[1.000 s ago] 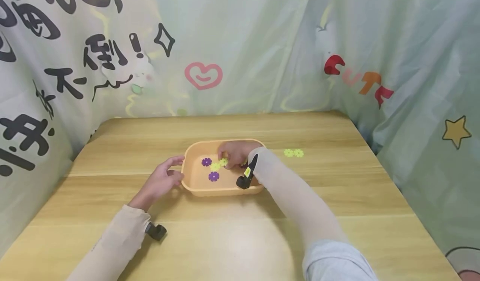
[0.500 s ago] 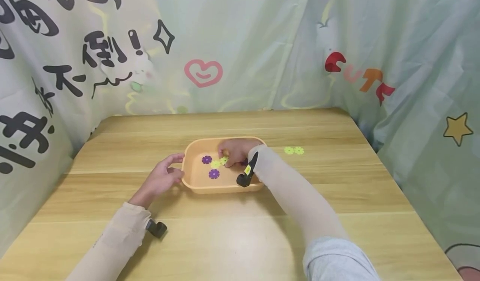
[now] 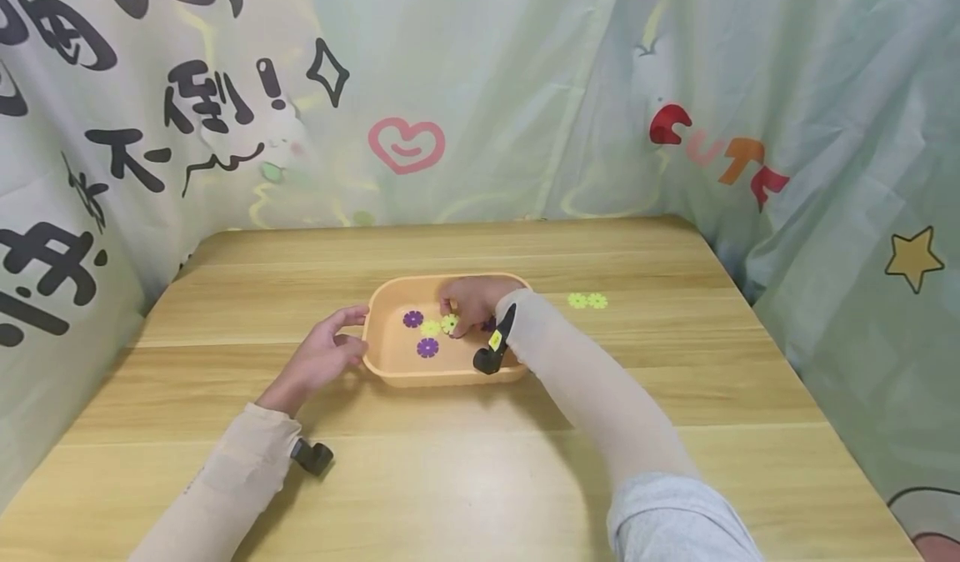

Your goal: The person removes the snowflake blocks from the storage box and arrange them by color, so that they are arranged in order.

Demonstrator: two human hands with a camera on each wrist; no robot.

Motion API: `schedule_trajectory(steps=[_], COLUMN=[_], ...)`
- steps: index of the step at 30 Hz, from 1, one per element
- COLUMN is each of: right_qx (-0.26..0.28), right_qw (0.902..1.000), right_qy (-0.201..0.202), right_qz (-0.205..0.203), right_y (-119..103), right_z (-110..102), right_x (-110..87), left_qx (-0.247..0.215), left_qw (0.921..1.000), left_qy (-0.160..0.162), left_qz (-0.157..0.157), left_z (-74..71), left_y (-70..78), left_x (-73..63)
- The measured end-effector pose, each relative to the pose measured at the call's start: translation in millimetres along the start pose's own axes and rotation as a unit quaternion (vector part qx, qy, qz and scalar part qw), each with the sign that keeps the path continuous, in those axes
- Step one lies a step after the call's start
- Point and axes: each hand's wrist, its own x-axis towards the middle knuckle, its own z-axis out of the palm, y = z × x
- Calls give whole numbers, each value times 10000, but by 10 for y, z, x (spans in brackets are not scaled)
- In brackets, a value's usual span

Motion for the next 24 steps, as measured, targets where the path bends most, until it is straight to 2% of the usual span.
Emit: schedule_trajectory(steps=[7,12,24], right_qx=[-90,252,519], right_qw=[9999,9997,9983], right_qy=[53,-63,146], right_qz=[-6,10,-210], right_y=[5,30,107], right_z=[-11,-25,-66], right_x=[-29,-73,-204], left_qx=[30,11,28], left_qw=[10000,10000,10000], left_qy=[3,11,-7], left_qz=[-17,-33,-13], left_z=[-1,-2,-2], left_y=[-22,-22,-8], left_x=[16,18,15])
